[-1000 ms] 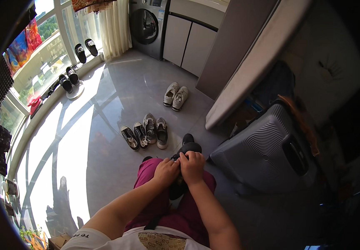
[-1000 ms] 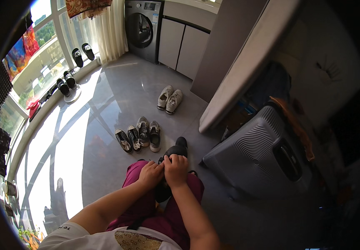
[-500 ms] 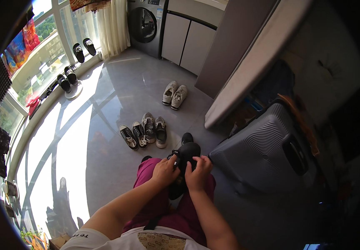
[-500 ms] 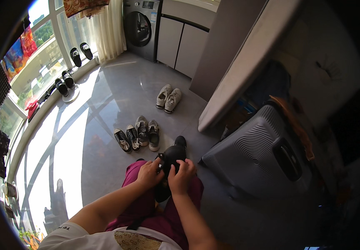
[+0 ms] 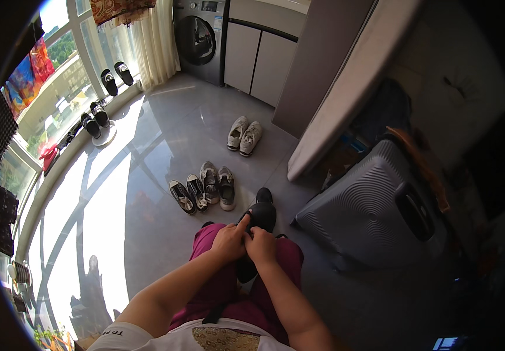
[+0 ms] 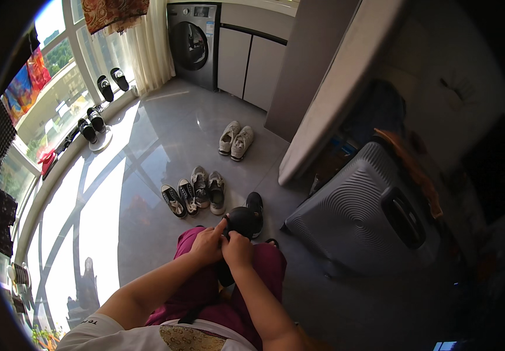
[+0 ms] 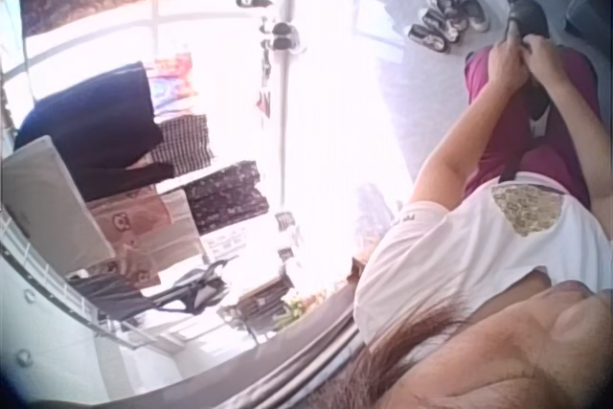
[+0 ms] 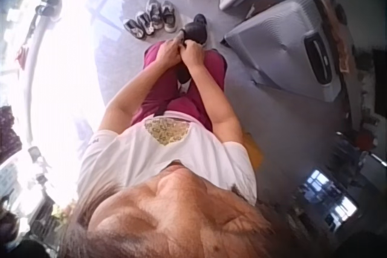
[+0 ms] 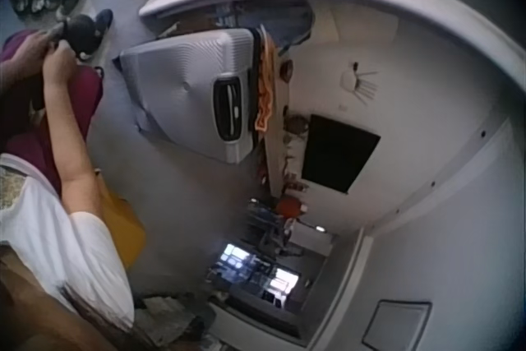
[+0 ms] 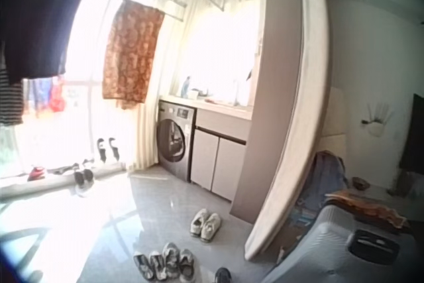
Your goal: The person gathers several shoes from the floor and places them into a sink. They then turn on the faucet and begin rinsing the shoes by hand.
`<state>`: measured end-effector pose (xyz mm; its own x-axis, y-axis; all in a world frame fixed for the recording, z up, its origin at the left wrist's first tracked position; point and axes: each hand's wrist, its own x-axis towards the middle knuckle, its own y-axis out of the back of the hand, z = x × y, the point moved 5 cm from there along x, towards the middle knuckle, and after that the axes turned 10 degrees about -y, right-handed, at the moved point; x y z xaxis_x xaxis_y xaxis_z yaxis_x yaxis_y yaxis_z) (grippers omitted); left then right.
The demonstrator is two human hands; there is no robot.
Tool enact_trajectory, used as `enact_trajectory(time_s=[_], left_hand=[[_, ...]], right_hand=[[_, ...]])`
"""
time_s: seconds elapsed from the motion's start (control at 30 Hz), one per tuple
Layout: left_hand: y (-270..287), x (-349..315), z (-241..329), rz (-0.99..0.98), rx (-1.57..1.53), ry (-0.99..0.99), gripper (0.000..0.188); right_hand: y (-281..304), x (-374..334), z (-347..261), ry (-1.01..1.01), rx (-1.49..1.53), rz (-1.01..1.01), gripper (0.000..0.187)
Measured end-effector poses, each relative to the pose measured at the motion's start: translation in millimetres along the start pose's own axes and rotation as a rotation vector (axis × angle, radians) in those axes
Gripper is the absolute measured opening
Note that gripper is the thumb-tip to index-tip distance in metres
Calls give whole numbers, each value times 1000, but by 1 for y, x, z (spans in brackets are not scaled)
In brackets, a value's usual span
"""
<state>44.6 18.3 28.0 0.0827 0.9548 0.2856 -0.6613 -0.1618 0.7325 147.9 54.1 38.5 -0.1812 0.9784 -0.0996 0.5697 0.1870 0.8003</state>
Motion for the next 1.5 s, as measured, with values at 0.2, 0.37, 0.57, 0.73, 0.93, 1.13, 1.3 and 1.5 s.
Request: enact_trajectory(time_s=[0.2,0.37,0.57,0.73,0.93,1.13,1.3,1.5], left_hand=[[18,11,3,-115,-257,-49,46],[12,19,1,101,11,-181,15],[31,16,18,60,152,-232,8],[55,1,12,85,175,-158,7],[59,-13,-9,99,134,-66,12],[21,-5,27,-13,191,-39,53],[-1,-4,29,22,39,127,54],[-14,-8,6,118,-57,58,46]], right_hand=[[-2,9,29,-67,302,28,23],[9,3,23,-65,278,62,24],[13,-9,15,-66,334,104,21],[11,-10,14,-43,358,149,20],[7,0,23,-89,310,93,22],[11,2,24,-26,327,157,21],[18,2,26,-50,303,95,20],[38,4,12,83,257,177,19]])
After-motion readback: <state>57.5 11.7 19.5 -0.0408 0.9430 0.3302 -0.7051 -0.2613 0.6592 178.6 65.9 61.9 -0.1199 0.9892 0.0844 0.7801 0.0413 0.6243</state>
